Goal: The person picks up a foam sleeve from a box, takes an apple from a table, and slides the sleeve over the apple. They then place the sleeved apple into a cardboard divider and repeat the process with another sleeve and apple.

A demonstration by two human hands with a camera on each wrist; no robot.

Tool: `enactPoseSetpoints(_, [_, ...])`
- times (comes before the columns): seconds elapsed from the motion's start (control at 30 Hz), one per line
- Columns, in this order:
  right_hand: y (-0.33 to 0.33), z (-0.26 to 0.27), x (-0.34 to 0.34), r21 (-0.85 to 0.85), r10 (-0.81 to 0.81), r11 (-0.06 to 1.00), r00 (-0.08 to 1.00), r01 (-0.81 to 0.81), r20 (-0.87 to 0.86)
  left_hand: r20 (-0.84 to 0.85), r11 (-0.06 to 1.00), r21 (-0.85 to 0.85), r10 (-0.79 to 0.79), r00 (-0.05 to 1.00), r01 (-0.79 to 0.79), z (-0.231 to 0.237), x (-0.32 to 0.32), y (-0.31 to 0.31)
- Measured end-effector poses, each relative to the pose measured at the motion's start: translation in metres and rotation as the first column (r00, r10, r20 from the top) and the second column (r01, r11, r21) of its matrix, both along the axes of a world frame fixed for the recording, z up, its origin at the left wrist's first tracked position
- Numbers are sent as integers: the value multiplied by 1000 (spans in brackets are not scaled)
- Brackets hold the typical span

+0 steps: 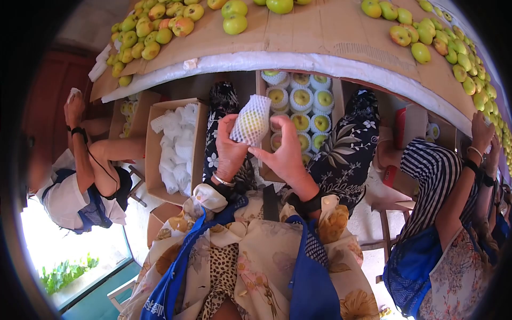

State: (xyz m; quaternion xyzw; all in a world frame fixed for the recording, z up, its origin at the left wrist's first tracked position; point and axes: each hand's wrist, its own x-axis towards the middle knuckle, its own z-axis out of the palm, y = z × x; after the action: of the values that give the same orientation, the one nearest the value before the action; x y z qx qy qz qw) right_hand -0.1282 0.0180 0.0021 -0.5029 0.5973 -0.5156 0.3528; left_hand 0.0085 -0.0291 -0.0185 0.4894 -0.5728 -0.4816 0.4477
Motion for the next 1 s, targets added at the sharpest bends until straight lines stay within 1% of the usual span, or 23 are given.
enactPoseSetpoints(0.03, [1, -3, 2, 1, 0, 1000, 1000, 0, 1, 127, 999, -35, 4, 992, 0, 12, -3, 1])
enactPoseSetpoints(0.07, [0, -10, 5, 42, 63, 996, 946, -80, 317, 234, 996, -81, -18, 972, 38, 25, -5, 6])
enactPoseSetpoints(0.1, [-1, -13, 7, 54, 102, 984, 792, -168, 602, 234, 996, -83, -19, 972, 39, 24, -6, 4])
enactPoseSetpoints(0.13, [-1, -16, 8, 53, 103, 984, 793, -168, 601, 365, 960, -269, 24, 931, 81, 20, -6, 2])
enactPoseSetpoints(0.17, [-1, -18, 9, 17, 106, 988, 764, -151, 636, 479, 889, -435, 92, 873, 145, 18, -6, 1])
enactPoseSetpoints(0.2, [0, -18, 10, -17, 110, 991, 734, -133, 670, 460, 904, -405, 70, 885, 139, 22, -8, 3])
enactPoseSetpoints(0.23, [0, -18, 12, -15, 110, 991, 733, -134, 671, 461, 905, -403, 70, 885, 139, 26, -8, 3])
enactPoseSetpoints(0.3, [-1, -18, 14, -158, 201, 979, 659, -126, 724, 518, 920, -370, 86, 851, 132, 35, -8, 2])
enactPoseSetpoints(0.33, [-2, -20, 13, -157, 200, 980, 660, -125, 725, 518, 920, -370, 85, 851, 133, 36, -8, 1])
enactPoseSetpoints(0.4, [-2, -23, 10, -40, 133, 987, 650, -156, 748, 475, 920, -376, 88, 875, 111, 36, -8, 0])
enactPoseSetpoints(0.43, [-2, -24, 10, -41, 134, 987, 649, -156, 749, 477, 920, -376, 89, 875, 112, 34, -8, 1])
enactPoseSetpoints(0.5, [-1, -24, 10, 49, 35, 991, 604, -122, 796, 521, 878, -436, 68, 851, 197, 30, -8, 2])
enactPoseSetpoints(0.53, [-1, -27, 9, 51, 33, 991, 604, -121, 796, 521, 878, -435, 66, 851, 198, 31, -8, 4])
enactPoseSetpoints(0.6, [0, -34, 5, 84, -20, 994, 641, -70, 767, 613, 844, -400, -44, 789, 357, 36, -10, 8])
enactPoseSetpoints(0.63, [1, -36, 2, 83, -20, 994, 641, -69, 767, 613, 844, -400, -44, 789, 357, 37, -10, 7])
enactPoseSetpoints(0.7, [2, -37, -2, 142, -104, 990, 574, -21, 813, 578, 788, -456, -90, 811, 413, 40, -11, 5])
enactPoseSetpoints(0.73, [2, -37, -4, 141, -103, 990, 575, -22, 812, 577, 788, -457, -90, 812, 412, 41, -10, 3])
enactPoseSetpoints(0.8, [3, -36, -7, 104, -83, 994, 444, -23, 892, 550, 781, -552, 76, 832, 294, 44, -5, -1])
enactPoseSetpoints(0.83, [4, -36, -7, 105, -84, 994, 443, -21, 893, 551, 780, -551, 74, 832, 296, 42, -4, -1])
enactPoseSetpoints(0.9, [4, -37, -7, 76, -49, 995, 353, -64, 934, 511, 890, -369, -48, 858, 269, 35, -2, 0])
enactPoseSetpoints(0.93, [3, -38, -7, 73, -46, 995, 352, -65, 935, 495, 892, -374, -38, 868, 253, 33, -2, 1])
enactPoseSetpoints(1.0, [5, -41, -8, 86, -32, 989, 406, -117, 913, 476, 908, -343, -53, 878, 240, 27, 0, 0])
